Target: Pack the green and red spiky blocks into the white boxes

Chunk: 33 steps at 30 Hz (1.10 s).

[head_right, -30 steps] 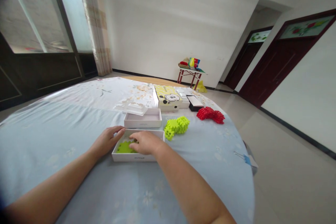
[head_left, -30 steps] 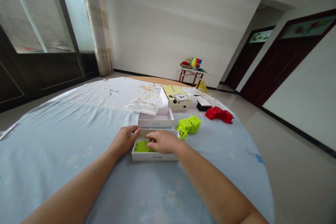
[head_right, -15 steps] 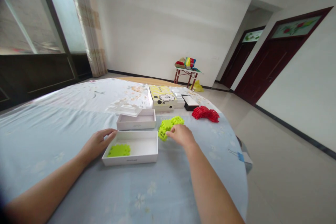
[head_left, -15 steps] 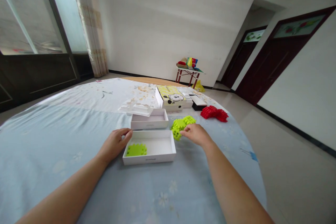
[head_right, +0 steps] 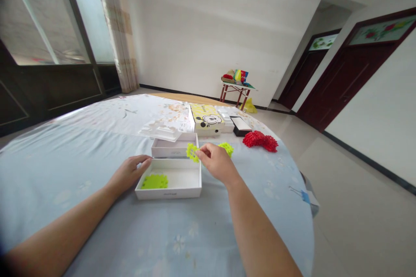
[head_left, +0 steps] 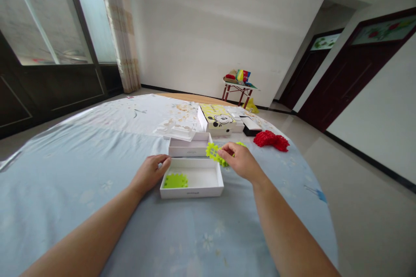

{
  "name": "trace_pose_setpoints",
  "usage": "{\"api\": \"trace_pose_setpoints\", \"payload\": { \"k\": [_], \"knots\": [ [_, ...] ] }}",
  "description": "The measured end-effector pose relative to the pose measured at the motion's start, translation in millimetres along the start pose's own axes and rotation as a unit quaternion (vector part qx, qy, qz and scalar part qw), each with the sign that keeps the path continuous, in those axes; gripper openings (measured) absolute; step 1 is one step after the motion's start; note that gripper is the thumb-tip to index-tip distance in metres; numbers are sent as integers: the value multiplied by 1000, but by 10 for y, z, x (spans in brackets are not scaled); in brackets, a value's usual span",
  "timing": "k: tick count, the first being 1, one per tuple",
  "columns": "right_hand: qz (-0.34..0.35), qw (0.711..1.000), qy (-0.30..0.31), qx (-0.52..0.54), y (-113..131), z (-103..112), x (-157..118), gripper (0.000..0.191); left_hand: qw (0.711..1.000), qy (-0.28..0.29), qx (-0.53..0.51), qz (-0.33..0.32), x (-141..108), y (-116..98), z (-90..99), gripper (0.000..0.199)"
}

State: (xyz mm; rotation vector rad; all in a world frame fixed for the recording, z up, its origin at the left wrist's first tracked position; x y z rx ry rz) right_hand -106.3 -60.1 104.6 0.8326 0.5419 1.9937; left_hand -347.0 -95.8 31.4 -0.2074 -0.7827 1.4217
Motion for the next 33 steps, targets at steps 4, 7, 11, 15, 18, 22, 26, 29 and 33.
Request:
{"api": "trace_pose_setpoints", "payload": {
  "k": [4,7,11,15,18,22,26,29,33],
  "knots": [
    [15,997,63,43,210,-486,44,23,1000,-8,-18,2,-10,-28,15,39],
    [11,985,160,59,277,-950,-8,23,999,-12,-29,20,-14,-14,17,39],
    [42,981,185,21,395,-1211,-78,28,1000,-16,-24,10,-11,-27,21,39],
    [85,983,162,-13,521,-1166,-129,35,1000,-21,-6,-14,-1,-38,18,38],
    [95,987,122,-47,496,-988,-106,33,1000,-12,7,-24,5,-27,-8,40],
    [80,995,40,-33,259,-511,57,30,999,-7,20,-27,7,2,-21,40],
    [89,992,28,-88,-56,-82,254,46,999,-10,20,-24,11,28,-17,39],
    [68,973,85,-204,-340,-12,360,68,1000,-9,12,-15,15,42,-20,38],
    [44,935,169,-310,-620,-164,403,82,1000,-7,-3,-8,15,32,-13,39]
  ]
}}
Point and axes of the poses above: each hand's wrist, its own x-axis towards the middle knuckle, its own z-axis out of the back of the hand, y = z × x, the point moved 9 cm from there along x, towards the middle knuckle, and after that the axes turned 5 degrees about -y, right-handed, at the moved point
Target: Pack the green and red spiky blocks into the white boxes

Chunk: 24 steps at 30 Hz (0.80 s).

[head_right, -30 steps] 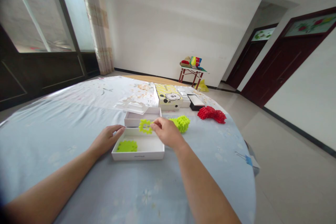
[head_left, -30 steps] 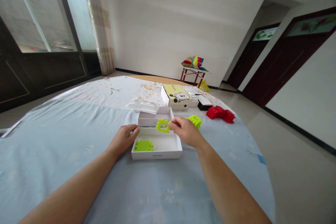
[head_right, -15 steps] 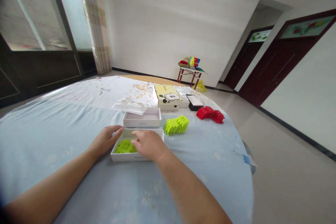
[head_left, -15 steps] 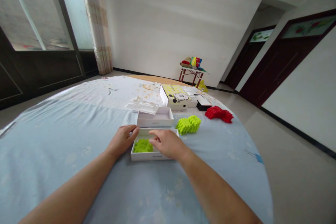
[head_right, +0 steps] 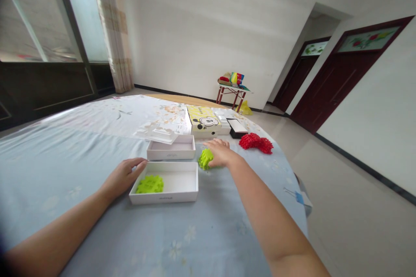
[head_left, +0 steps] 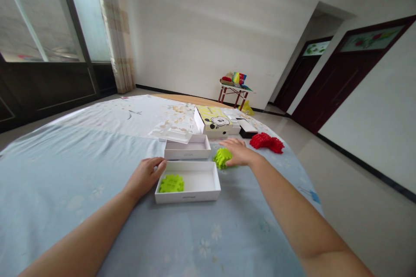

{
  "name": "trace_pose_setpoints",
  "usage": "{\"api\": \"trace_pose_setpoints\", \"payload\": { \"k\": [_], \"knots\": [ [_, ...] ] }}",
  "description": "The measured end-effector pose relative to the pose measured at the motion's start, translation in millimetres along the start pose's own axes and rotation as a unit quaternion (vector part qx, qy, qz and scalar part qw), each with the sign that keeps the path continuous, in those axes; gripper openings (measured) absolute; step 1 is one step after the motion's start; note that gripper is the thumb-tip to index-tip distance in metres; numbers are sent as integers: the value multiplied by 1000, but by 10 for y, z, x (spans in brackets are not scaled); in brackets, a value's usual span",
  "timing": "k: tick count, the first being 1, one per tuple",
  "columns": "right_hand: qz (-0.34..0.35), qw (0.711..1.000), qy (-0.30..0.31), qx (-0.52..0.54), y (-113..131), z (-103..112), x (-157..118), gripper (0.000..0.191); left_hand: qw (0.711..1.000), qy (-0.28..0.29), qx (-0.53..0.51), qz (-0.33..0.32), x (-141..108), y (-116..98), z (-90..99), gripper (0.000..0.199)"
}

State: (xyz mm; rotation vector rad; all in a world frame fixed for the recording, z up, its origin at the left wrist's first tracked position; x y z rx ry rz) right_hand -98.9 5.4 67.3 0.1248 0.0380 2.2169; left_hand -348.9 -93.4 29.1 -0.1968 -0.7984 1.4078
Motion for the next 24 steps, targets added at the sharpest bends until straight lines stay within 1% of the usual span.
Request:
{"api": "trace_pose_setpoints", "payload": {
  "k": [3,6,9,13,16,19,21,22,24],
  "knots": [
    [6,998,49,-33,3,-164,58,86,1000,-10,-2,-3,-3,-29,29,39],
    [2,996,76,-50,-10,-245,101,84,1000,-14,-1,-3,-5,-48,43,39],
    [7,995,78,-59,-16,-265,125,79,1000,-9,1,0,-3,-55,40,38],
    [19,996,63,-58,-13,-238,126,73,1000,-8,5,2,-1,-48,35,38],
    [14,998,39,-56,-14,-128,109,71,1000,-12,2,-2,0,-41,34,36],
    [25,999,-10,-32,96,109,64,68,1000,-15,2,-5,-1,-32,31,36],
    [51,998,-41,6,282,283,14,68,1000,-16,1,-7,-3,-34,28,36],
    [70,996,-50,30,413,349,-14,68,1000,-16,0,-8,-4,-37,27,36],
    [115,989,-47,85,733,412,-62,69,1000,-14,-3,-9,-6,-45,22,36]
  ]
}}
Point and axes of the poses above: each hand's wrist, its own x-axis towards the middle knuckle, its own z-axis out of the back of the hand, y = z × x, the point moved 9 cm from there along x, towards the middle knuckle, and after that the axes turned 5 degrees about -y, right-handed, at the moved point
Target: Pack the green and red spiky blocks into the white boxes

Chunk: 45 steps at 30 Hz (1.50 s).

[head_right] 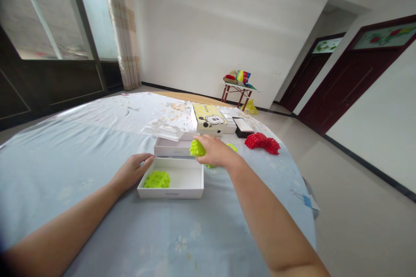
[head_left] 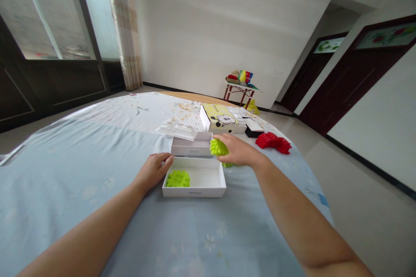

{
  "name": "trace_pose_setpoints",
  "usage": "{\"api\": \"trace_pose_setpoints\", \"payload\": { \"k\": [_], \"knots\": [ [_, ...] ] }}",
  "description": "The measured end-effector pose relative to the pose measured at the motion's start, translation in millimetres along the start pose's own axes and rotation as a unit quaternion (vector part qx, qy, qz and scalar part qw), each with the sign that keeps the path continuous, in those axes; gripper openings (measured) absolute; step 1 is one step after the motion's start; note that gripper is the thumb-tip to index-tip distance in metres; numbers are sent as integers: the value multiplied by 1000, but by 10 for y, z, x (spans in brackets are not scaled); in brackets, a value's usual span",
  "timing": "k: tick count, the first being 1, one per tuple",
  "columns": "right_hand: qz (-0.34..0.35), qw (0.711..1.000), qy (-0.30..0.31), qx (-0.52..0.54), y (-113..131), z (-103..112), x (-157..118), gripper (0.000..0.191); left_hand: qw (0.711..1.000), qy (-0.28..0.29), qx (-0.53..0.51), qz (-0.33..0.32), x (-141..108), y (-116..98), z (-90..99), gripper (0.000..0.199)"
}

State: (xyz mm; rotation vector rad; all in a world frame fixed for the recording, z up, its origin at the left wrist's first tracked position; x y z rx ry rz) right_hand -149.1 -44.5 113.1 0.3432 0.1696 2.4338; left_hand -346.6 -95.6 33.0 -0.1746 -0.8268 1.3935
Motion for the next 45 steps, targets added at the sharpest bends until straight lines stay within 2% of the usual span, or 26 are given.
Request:
{"api": "trace_pose_setpoints", "payload": {
  "k": [3,5,9,13,18,21,26,30,34,37,40,42,45],
  "knots": [
    [69,995,33,60,502,-178,90,71,1000,1,-1,-2,-2,-13,-4,36],
    [93,991,59,70,740,-368,180,74,1000,0,-1,-1,-2,-13,-4,36],
    [109,985,100,94,969,-684,339,72,1000,2,-3,1,1,-5,-10,34],
    [98,973,132,160,967,-769,344,77,1000,5,-10,5,-4,2,-12,32],
    [46,972,108,204,772,-706,260,77,1000,1,9,-17,-3,-38,-12,36],
    [24,970,101,221,699,-742,218,71,1000,0,21,-18,4,-35,-15,37],
    [43,974,97,202,776,-829,187,47,1000,0,18,-12,1,-34,-3,37],
    [43,974,76,209,800,-828,167,47,1000,2,0,7,-3,-10,6,35],
    [13,967,31,251,612,-688,104,53,1000,3,-12,14,-1,3,10,35],
    [-12,966,-34,257,302,-429,20,50,1000,7,-14,16,0,14,7,36],
    [-37,978,-83,188,-76,-173,-66,46,1000,4,-10,12,3,22,9,37],
    [-50,989,-75,115,-294,-107,-94,48,1000,7,-7,9,5,28,2,37],
    [-86,996,-5,-16,-581,-212,-97,57,1000,18,-2,6,7,36,-24,39]
  ]
}}
Point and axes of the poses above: each hand's wrist, its own x-axis towards the middle knuckle, its own z-axis out of the back of the hand, y = z × x, the point moved 9 cm from there along x, towards the middle knuckle, and after that the axes turned 5 degrees about -y, right-handed, at the moved point
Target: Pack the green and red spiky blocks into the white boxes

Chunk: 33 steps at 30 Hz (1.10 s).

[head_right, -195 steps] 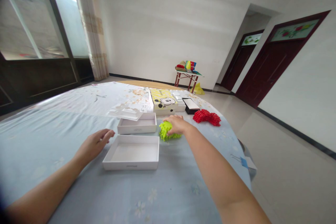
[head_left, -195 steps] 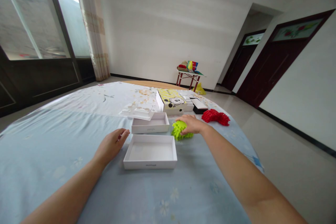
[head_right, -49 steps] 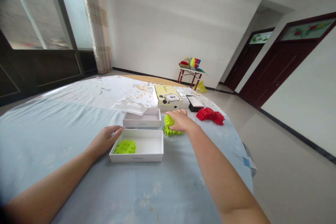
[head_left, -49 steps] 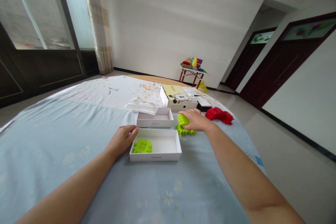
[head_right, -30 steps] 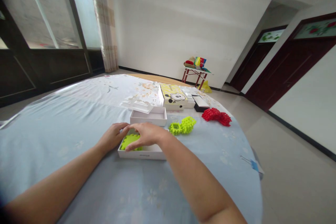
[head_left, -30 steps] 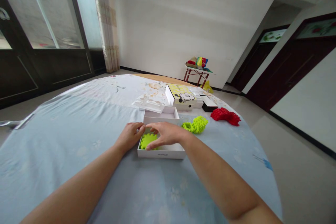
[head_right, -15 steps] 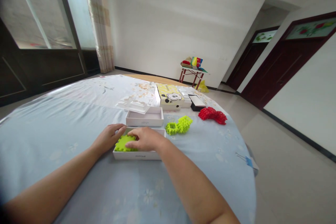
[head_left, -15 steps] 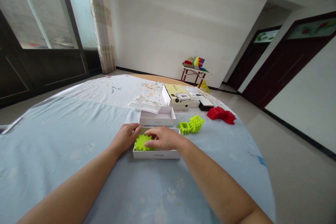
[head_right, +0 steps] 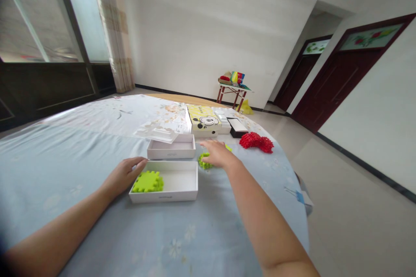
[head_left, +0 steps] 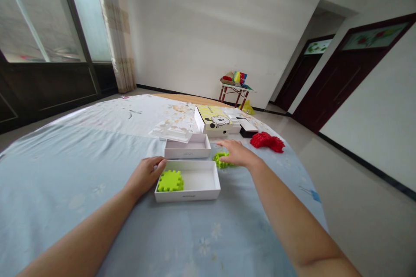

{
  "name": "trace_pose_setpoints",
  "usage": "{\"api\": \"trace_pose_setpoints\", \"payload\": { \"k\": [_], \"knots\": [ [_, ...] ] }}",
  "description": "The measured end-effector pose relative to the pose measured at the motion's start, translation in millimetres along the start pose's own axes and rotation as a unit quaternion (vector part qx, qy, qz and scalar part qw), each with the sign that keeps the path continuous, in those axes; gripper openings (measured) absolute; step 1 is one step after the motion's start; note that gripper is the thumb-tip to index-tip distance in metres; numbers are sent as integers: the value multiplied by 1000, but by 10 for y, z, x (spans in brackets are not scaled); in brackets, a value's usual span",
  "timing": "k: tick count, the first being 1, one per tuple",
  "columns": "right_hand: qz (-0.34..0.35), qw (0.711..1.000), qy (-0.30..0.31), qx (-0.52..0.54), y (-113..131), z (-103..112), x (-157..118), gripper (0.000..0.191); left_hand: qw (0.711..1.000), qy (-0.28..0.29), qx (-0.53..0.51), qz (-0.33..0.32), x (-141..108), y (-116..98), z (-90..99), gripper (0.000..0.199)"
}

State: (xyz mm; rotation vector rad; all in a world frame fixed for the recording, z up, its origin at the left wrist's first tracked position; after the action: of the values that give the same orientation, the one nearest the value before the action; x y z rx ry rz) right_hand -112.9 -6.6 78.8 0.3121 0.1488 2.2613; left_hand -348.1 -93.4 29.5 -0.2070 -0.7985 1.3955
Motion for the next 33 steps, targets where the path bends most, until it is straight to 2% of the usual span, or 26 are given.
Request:
{"api": "trace_pose_setpoints", "payload": {
  "k": [3,8,15,19,23,26,29,31,33],
  "knots": [
    [-19,993,70,-94,-156,-217,44,64,1000,5,5,1,-1,7,-9,39],
    [2,982,127,-140,-142,-465,88,65,1000,10,10,4,-4,12,-14,39],
    [11,974,147,-171,-41,-503,98,54,1000,10,5,3,2,10,-18,38],
    [22,969,171,-177,17,-534,96,55,1000,7,2,2,2,-1,-10,38],
    [44,971,164,-171,58,-564,92,54,1000,-5,-15,16,-1,9,11,36],
    [45,974,145,-169,26,-514,72,55,1000,-7,-19,24,-3,12,14,36],
    [22,982,105,-154,2,-292,48,59,999,-7,-20,24,-3,0,16,36],
    [25,989,71,-128,98,-84,30,62,1000,-7,-19,22,-1,-8,17,36],
    [57,993,50,-92,314,84,5,63,1000,-9,-16,21,1,-9,20,36]
  ]
}}
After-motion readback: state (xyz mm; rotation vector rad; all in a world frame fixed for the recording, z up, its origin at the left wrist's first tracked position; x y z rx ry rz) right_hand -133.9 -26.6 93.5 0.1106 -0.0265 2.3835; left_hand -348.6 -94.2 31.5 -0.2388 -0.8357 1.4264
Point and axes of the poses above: each hand's wrist, its own x-axis towards the middle knuckle, its own z-axis out of the back of the hand, y = z × x, the point moved 9 cm from there along x, towards the middle knuckle, and after that the axes turned 5 degrees about -y, right-handed, at the moved point
